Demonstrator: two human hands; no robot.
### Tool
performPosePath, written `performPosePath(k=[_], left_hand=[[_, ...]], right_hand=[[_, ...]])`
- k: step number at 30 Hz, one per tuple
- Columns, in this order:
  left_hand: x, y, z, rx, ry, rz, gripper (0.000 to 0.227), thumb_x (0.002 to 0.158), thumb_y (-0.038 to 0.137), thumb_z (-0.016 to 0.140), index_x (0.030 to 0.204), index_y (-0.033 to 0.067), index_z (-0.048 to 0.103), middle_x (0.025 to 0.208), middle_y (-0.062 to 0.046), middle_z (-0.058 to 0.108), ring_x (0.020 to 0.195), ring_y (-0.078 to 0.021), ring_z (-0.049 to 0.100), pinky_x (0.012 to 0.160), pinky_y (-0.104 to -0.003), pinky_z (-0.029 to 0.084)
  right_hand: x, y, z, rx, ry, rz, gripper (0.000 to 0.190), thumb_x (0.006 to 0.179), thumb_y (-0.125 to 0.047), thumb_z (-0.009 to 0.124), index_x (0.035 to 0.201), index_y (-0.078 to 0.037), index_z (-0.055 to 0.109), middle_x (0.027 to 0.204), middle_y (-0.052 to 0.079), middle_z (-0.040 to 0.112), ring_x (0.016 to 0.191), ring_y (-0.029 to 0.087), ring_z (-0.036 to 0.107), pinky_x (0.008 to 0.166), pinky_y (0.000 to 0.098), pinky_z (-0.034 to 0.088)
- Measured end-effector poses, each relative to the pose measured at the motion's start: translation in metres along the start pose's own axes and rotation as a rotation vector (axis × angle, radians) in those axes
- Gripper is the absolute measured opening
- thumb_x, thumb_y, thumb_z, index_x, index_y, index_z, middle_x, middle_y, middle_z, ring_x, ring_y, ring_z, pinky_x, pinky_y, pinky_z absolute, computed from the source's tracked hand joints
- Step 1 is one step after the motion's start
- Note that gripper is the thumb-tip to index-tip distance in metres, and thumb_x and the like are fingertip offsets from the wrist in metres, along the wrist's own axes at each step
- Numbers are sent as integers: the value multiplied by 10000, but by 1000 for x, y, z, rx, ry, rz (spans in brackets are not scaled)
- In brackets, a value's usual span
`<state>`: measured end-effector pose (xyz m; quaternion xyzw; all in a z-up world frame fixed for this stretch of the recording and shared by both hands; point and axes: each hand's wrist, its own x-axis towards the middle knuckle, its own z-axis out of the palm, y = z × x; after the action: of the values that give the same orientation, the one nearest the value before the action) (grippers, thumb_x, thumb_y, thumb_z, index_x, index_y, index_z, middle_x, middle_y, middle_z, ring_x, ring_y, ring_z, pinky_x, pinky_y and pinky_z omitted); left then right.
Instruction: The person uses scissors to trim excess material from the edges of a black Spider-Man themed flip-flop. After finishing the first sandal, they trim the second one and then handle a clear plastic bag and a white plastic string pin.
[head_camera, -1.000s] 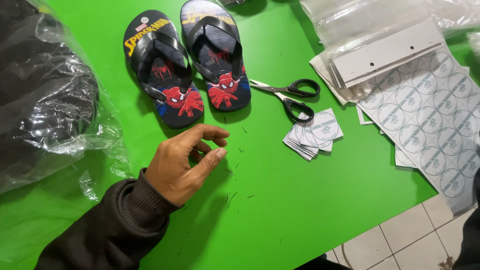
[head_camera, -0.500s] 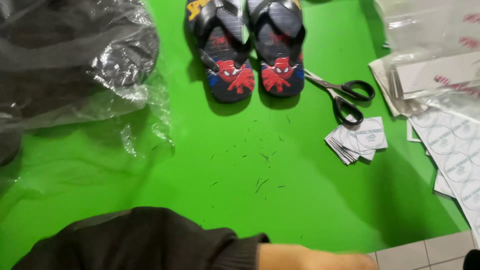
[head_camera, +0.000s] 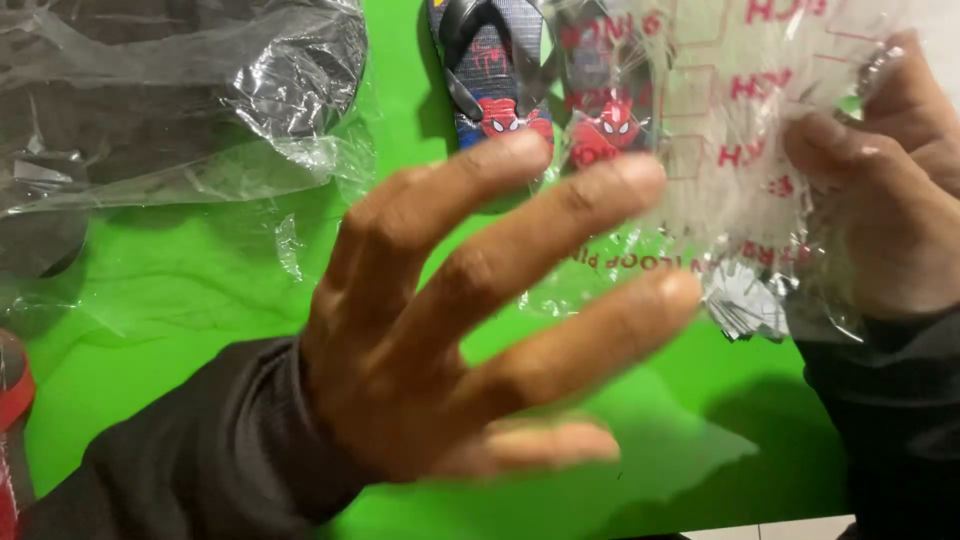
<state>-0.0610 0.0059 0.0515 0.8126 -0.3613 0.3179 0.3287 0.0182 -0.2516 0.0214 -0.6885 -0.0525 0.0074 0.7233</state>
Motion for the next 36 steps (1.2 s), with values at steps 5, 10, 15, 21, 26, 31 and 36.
performPosePath(k=[5,10,15,21,26,31,36], left_hand=[[-17,-55,42,600,-62,125,372,1226,206,780,1490,319,544,1491,-67,589,1377,-338,557,1166,-522,321],[-19,-68,30,616,-5,245,241,1142,154,778,1378,198,749,1363,-85,715,1241,-303,716,1099,-452,444],[-34,-70,38,666,-43,348,289,1143,264,740,1419,223,666,1388,-65,677,1237,-289,710,1067,-438,499],[-68,-88,73,467,31,141,457,1007,15,602,1423,204,595,1437,-83,616,1315,-276,605,1068,-488,560],[-58,-67,54,-191,27,-423,1058,872,730,613,1614,85,220,1664,-184,346,1412,-324,565,1047,-446,609],[-49,-64,56,-872,-52,-801,924,884,452,694,1575,139,167,1575,-245,462,1220,-344,690,936,-420,678],[-57,-54,74,-1118,74,-1002,409,848,87,814,1218,70,639,925,-57,734,744,-141,669,627,-284,607]], right_hand=[[12,7,8,-34,-320,-97,568,1055,-65,373,1616,-30,288,1627,186,424,1425,314,516,1279,421,479],[14,7,23,176,-287,18,528,1041,-85,475,1544,1,338,1518,222,520,1217,290,618,1049,374,567],[21,27,10,235,-406,173,606,987,-187,648,1510,-105,352,1223,97,646,710,87,631,629,203,637],[28,56,3,-15,-254,110,531,999,-73,609,1487,-107,405,1115,41,676,618,45,577,409,144,481],[39,78,-7,67,-152,-45,500,1035,-46,577,1508,-66,413,1366,100,621,975,144,651,838,248,571],[28,64,2,29,-279,-65,473,1049,-43,545,1496,-63,393,1355,111,602,853,134,626,733,246,591],[13,63,-3,102,-318,-51,508,1057,-21,576,1531,-158,452,1308,39,620,753,92,530,635,219,536]])
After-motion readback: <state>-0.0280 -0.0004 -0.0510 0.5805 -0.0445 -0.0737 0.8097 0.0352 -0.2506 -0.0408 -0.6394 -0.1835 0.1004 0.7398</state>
